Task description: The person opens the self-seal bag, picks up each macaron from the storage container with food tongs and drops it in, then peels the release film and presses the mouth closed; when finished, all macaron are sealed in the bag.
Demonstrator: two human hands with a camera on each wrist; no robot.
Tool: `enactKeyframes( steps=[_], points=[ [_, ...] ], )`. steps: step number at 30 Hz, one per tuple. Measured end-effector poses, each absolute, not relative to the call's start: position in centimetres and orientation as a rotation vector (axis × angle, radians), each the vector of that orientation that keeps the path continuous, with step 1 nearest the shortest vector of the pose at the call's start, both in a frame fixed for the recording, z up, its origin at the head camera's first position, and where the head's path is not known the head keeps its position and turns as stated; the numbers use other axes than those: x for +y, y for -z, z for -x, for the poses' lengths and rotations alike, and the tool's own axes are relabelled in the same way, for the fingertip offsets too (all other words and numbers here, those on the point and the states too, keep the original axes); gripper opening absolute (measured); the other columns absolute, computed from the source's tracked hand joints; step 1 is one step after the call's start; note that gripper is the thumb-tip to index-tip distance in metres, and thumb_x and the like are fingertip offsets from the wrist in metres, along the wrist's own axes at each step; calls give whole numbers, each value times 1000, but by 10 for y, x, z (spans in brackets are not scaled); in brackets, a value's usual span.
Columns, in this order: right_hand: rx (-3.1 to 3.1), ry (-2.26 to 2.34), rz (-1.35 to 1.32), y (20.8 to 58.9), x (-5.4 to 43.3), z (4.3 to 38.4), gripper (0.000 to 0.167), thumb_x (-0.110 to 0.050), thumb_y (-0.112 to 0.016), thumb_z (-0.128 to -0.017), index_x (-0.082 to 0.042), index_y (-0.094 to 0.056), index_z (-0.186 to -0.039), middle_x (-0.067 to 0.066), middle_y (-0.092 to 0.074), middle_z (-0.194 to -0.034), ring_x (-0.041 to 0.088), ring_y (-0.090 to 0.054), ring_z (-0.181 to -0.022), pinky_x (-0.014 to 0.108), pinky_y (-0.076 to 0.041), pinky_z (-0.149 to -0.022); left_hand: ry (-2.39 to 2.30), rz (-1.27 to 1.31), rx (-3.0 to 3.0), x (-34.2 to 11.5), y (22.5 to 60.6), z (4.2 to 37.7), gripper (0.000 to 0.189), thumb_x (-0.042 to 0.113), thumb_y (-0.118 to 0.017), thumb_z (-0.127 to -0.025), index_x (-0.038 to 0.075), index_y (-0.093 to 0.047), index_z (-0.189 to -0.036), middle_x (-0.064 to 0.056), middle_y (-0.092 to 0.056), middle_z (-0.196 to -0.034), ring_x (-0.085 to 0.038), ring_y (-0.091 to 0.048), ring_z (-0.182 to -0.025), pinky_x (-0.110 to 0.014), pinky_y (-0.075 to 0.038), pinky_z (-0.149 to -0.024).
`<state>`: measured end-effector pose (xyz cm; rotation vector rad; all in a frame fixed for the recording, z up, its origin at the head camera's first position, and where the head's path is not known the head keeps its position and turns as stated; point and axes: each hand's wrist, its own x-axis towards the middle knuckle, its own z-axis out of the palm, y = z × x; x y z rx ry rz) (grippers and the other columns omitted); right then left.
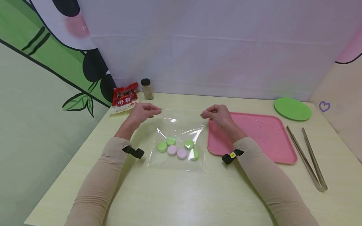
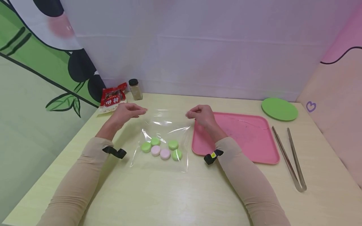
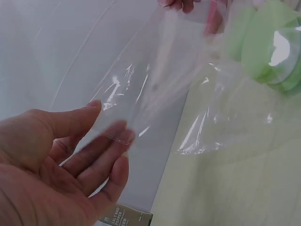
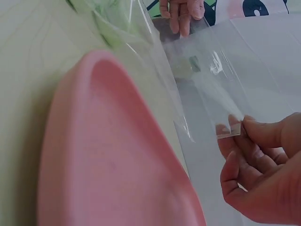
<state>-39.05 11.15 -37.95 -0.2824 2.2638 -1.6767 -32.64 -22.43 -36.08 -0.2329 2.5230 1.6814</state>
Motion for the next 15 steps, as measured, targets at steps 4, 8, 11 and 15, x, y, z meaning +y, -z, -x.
enactKeyframes(
  steps=[4, 8, 11, 15],
  points=[
    [2191, 1753, 322, 379, 111, 392, 22, -11, -68, -97, 5, -67, -112, 15, -75, -100, 19, -74, -84, 37, -52, -78, -1760, 198, 2512, -223, 364, 328, 26, 18, -72, -95, -2, -68, -111, -8, -76, -98, -17, -72, -89, -33, -56, -87],
    [2171, 1760, 309, 379, 112, 393, 23, -11, -70, -95, 6, -67, -112, 13, -75, -97, 13, -73, -77, 33, -52, -74, -1781, 181, 2557, -222, 365, 329, 24, 14, -70, -96, -4, -68, -111, -8, -76, -95, -11, -71, -81, -26, -57, -77],
    [2181, 1741, 309, 378, 112, 393, 23, -11, -71, -94, 4, -68, -111, 13, -75, -97, 14, -73, -79, 38, -53, -80, -1786, 155, 2595, -221, 367, 330, 24, 13, -69, -96, -5, -68, -111, -10, -75, -96, -12, -71, -82, -25, -57, -78],
    [2222, 1709, 325, 379, 114, 392, 22, -12, -71, -94, 3, -68, -111, 13, -74, -99, 17, -72, -86, 46, -51, -88, -1891, 93, 2531, -220, 373, 330, 26, 9, -66, -98, -7, -64, -119, -10, -75, -98, -13, -72, -85, -28, -57, -83]
  ],
)
